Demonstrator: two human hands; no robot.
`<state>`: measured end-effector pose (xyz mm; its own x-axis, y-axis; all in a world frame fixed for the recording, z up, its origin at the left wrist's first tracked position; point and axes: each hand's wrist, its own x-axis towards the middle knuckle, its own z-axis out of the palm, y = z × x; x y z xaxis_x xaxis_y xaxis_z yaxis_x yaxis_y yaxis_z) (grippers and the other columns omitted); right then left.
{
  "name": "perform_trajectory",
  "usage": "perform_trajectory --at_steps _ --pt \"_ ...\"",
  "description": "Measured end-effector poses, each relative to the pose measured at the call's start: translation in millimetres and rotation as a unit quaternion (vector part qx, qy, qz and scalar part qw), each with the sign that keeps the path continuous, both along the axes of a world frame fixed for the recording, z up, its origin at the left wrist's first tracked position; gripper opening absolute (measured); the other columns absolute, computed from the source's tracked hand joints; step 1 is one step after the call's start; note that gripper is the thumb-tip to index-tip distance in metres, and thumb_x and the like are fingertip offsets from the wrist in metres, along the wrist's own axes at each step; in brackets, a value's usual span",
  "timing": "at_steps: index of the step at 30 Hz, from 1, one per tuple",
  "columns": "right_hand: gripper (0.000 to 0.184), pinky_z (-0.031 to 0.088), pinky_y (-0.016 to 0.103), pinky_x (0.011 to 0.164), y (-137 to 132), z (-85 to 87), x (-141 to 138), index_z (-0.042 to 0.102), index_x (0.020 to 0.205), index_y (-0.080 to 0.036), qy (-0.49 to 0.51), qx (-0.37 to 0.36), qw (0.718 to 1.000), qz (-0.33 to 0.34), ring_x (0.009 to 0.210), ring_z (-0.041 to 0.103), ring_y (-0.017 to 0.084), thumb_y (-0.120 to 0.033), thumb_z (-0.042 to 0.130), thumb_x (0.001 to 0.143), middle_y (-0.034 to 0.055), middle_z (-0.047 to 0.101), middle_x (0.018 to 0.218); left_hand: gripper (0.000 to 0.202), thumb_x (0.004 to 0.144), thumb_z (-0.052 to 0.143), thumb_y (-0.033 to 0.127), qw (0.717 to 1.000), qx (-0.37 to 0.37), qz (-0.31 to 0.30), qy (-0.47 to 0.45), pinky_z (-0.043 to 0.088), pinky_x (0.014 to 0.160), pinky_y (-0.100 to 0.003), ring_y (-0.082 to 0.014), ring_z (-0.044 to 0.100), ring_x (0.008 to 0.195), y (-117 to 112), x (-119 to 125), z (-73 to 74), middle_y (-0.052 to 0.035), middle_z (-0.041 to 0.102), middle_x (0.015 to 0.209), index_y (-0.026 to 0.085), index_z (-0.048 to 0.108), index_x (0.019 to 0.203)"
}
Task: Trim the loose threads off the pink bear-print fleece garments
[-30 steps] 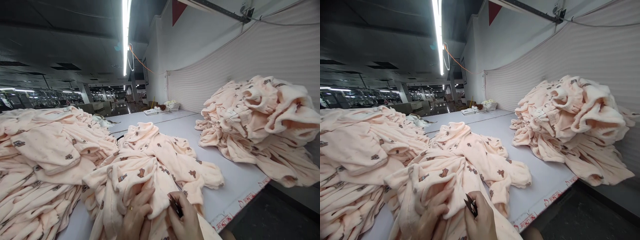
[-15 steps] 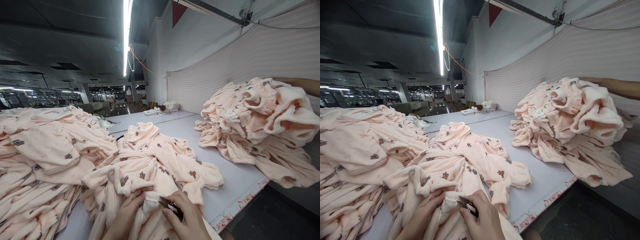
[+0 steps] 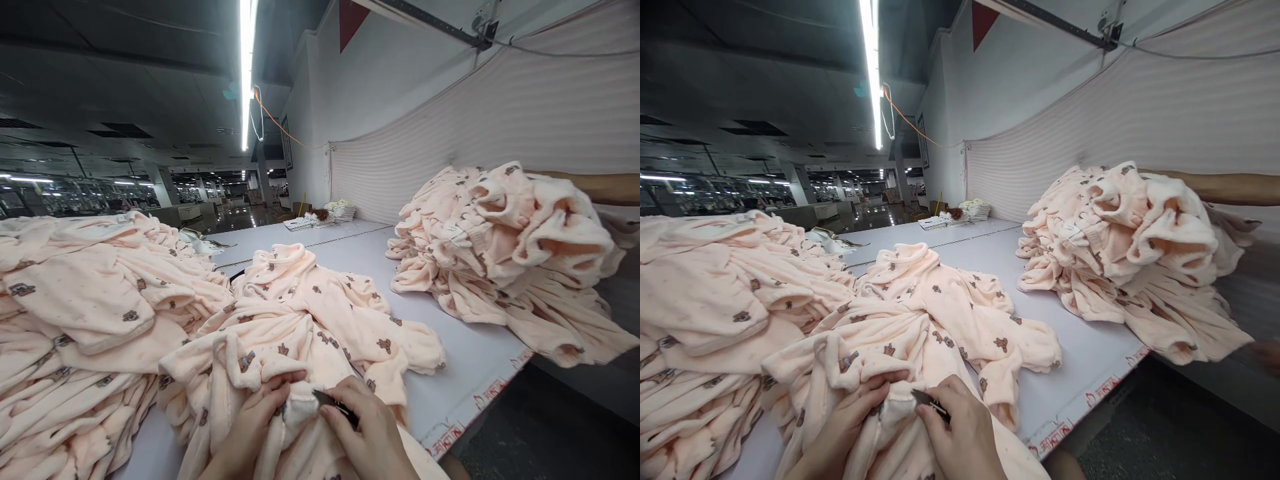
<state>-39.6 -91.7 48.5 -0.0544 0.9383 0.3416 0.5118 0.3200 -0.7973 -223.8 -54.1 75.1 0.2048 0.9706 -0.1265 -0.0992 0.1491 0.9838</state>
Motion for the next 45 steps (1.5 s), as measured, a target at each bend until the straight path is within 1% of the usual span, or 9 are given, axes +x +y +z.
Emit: perform_trajectory --at_steps 9,17,22,27,31,35,37,41,45 --pt "0.021 0.045 0.023 0.069 -4.8 11.1 -5.4 0.069 0.102 -0.025 -0.072 0.014 0.997 -0.023 0.082 0.064 0.018 -0.023 0.057 0.085 0.0025 0.065 0.092 0.03 0.072 0.064 0.035 1.0 0.006 0.008 -0.001 0.042 0.101 -0.04 -0.0291 0.056 0.114 -1.6 -1.9 -3.1 -0.0068 0.071 0.11 0.02 0.073 0.095" --pt "0.019 0.046 0.026 0.074 -1.8 19.0 -3.4 0.071 0.1 -0.025 -0.057 -0.024 0.998 0.013 0.085 0.063 0.019 -0.029 0.059 0.086 0.0027 0.065 0.09 0.034 0.074 0.063 0.039 1.0 0.011 -0.01 0.013 0.037 0.104 -0.043 -0.0292 0.053 0.117 0.9 -9.8 -11.6 -0.007 0.069 0.113 0.019 0.071 0.1" --pt "0.019 0.045 0.028 0.074 1.1 10.9 -7.7 0.071 0.09 -0.025 -0.041 -0.019 0.999 -0.027 0.086 0.062 0.02 -0.032 0.053 0.089 0.0031 0.066 0.088 0.03 0.078 0.06 0.034 1.0 0.009 -0.027 -0.01 0.029 0.11 -0.044 -0.0285 0.047 0.124 2.3 -13.0 -17.4 -0.0072 0.066 0.117 0.019 0.069 0.103" --pt "0.02 0.046 0.028 0.077 -2.6 -3.6 -6.3 0.066 0.099 -0.023 -0.004 0.001 0.999 -0.041 0.09 0.062 0.021 -0.036 0.055 0.087 0.0033 0.066 0.092 0.031 0.076 0.063 0.035 0.999 -0.004 -0.036 -0.039 0.03 0.109 -0.046 -0.0299 0.051 0.12 5.5 -15.0 -22.7 -0.0073 0.067 0.116 0.019 0.069 0.102" --pt "0.027 0.048 0.026 0.07 -10.2 1.6 -7.8 0.065 0.109 -0.024 -0.101 0.005 0.995 -0.017 0.082 0.065 0.02 -0.034 0.05 0.089 0.0042 0.065 0.092 0.033 0.075 0.064 0.037 0.998 -0.014 -0.031 -0.053 0.032 0.108 -0.043 -0.0288 0.051 0.121 3.6 -14.2 -18.7 -0.0065 0.069 0.114 0.019 0.07 0.102" --pt "0.025 0.046 0.026 0.065 -10.6 12.2 -14.1 0.068 0.103 -0.026 -0.166 0.002 0.986 -0.029 0.08 0.066 0.02 -0.033 0.047 0.091 0.0036 0.066 0.089 0.033 0.075 0.064 0.038 0.999 -0.004 -0.036 -0.017 0.034 0.108 -0.042 -0.0296 0.046 0.126 -0.3 -14.6 -12.6 -0.0071 0.067 0.117 0.019 0.071 0.101" --pt "0.026 0.046 0.025 0.065 -8.5 13.1 -15.6 0.07 0.1 -0.027 -0.143 0.002 0.989 -0.027 0.079 0.066 0.019 -0.033 0.046 0.092 0.003 0.067 0.086 0.033 0.075 0.064 0.039 0.999 -0.002 -0.04 -0.012 0.034 0.108 -0.043 -0.0299 0.045 0.127 -0.7 -16.1 -12.1 -0.0068 0.067 0.118 0.02 0.071 0.101" --pt "0.027 0.047 0.025 0.071 -3.9 3.4 -13.0 0.071 0.092 -0.024 -0.02 0.001 0.999 -0.045 0.083 0.064 0.02 -0.038 0.048 0.091 0.0039 0.068 0.085 0.032 0.078 0.06 0.037 0.998 -0.007 -0.054 -0.016 0.032 0.109 -0.041 -0.0279 0.044 0.128 0.6 -19.7 -12.6 -0.0057 0.066 0.121 0.02 0.069 0.103" --pt "0.023 0.046 0.027 0.076 1.7 -12.9 -12.6 0.065 0.098 -0.022 0.055 -0.007 0.995 -0.087 0.088 0.062 0.022 -0.035 0.061 0.079 0.0037 0.068 0.094 0.031 0.078 0.058 0.036 0.998 -0.007 -0.066 -0.017 0.04 0.101 -0.038 -0.0269 0.051 0.12 -1.9 -18.6 -11.8 -0.0054 0.066 0.117 0.021 0.067 0.104"
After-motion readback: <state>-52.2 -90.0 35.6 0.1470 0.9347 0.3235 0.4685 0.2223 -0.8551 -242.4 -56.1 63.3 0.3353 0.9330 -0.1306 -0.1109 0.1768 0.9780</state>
